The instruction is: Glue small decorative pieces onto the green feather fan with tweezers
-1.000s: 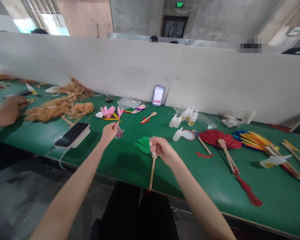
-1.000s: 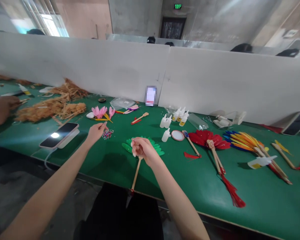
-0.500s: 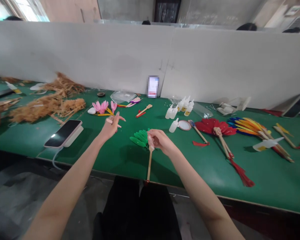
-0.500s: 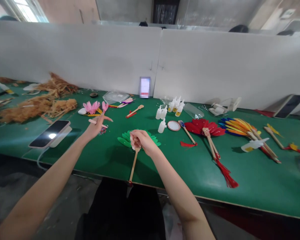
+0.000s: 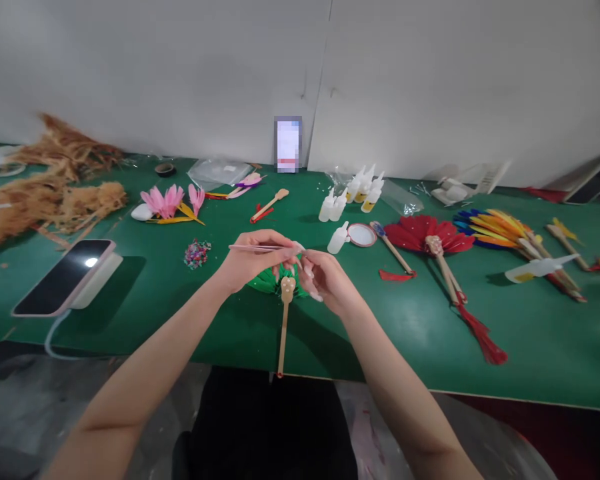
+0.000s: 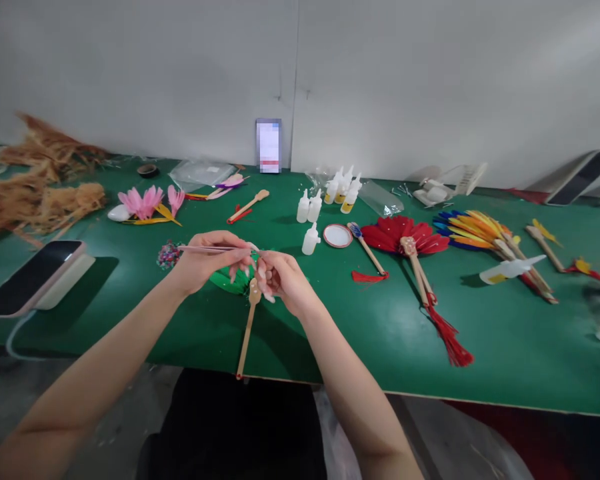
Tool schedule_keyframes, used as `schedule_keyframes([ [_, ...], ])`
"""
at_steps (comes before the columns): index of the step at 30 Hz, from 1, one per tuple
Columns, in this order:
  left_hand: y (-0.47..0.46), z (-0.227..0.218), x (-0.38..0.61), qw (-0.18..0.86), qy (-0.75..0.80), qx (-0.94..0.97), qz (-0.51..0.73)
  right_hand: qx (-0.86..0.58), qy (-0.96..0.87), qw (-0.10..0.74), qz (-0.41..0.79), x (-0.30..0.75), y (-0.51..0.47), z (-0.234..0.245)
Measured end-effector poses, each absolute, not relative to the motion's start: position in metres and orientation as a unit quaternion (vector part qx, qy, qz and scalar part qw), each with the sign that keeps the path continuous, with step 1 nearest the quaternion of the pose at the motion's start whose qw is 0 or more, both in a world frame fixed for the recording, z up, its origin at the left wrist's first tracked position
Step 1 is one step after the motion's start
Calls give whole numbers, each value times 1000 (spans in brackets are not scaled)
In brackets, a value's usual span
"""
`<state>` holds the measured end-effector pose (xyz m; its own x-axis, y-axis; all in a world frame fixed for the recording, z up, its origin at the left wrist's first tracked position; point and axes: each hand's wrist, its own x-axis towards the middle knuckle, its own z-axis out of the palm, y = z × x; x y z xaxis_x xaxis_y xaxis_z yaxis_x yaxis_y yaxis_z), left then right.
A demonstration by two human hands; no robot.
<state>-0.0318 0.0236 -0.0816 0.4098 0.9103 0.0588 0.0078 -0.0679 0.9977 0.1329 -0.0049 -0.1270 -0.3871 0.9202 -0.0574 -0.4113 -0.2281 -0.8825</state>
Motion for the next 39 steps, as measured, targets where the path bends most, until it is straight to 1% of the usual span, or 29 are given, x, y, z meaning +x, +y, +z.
schedule_keyframes([
  [4,36,-89,-28,578,347,628,388,-300,-404,488,713,135,-1,-123],
  [7,41,-96,-27,552,312,652,416,-303,-398,497,709,136,1,-122],
  [11,44,-106,-29,472,305,695,449,-310,-400,495,706,138,4,-121],
  [14,45,-108,-34,391,285,761,433,-311,-409,491,703,139,4,-120],
  [16,46,-107,-37,365,258,792,416,-311,-420,485,701,138,4,-120],
  [22,43,-108,-45,378,241,790,417,-310,-477,485,664,134,0,-122],
  [25,41,-110,-47,366,240,791,427,-314,-505,487,640,133,0,-124],
  [28,42,-110,-48,335,227,810,424,-318,-526,480,627,133,2,-125],
  [34,45,-109,-50,220,182,861,421,-320,-547,455,626,136,2,-125],
  [39,43,-110,-51,203,179,878,394,-295,-544,417,666,142,6,-127],
])
